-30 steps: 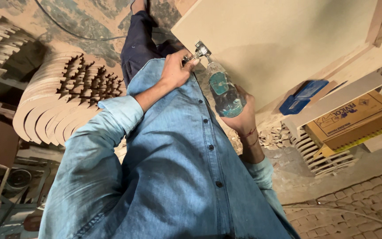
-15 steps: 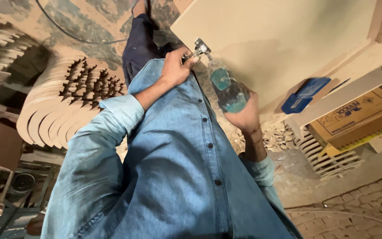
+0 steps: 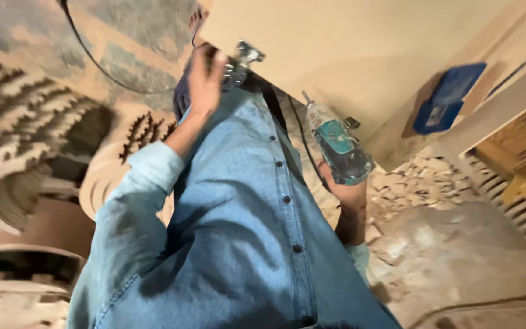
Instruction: The person attaches metal hinges to a wooden furniture panel. They hold a cordless drill to drive screws into the hinges, flip the panel over to work on the other side, mark positions with a pencil, and continue driving screws while holding each hinge in place.
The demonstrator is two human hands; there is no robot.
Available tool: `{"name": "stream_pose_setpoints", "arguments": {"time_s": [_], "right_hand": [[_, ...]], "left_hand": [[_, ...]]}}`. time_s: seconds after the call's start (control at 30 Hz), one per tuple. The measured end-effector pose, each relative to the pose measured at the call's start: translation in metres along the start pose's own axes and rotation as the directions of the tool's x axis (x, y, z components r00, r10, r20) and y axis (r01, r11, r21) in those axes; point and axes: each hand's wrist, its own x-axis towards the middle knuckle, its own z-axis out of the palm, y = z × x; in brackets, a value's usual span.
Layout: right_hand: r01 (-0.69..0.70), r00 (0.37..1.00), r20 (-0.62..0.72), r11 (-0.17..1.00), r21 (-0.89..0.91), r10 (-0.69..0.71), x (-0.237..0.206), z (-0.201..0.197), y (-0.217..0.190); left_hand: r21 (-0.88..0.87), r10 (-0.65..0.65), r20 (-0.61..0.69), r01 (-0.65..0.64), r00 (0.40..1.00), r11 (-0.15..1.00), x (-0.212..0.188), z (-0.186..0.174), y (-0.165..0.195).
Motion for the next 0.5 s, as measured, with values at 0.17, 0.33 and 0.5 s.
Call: {"name": "stream_pose_setpoints", "arguments": {"time_s": [0.17,0.33,0.5], "right_hand": [[-0.127,0.975,-0.179,0.991,0.041,0.132,-0.068,-0.004,0.076],[-0.145,0.92,-0.336,0.971,0.189,0.203,-0.142,-0.012,0.142],[-0.056,0.854,-0.471,0.941,0.335,0.218,-0.2,-0.015,0.196]], "left_hand": [[0.271,0.486,-0.089,-0.448,0.869,0.852,-0.04,0.042,0.059],[0.069,0.712,0.507,-0.846,0.486,0.528,-0.058,0.212,0.109],[-0.183,0.611,0.792,-0.951,0.007,0.249,-0.078,0.423,0.116]]}}
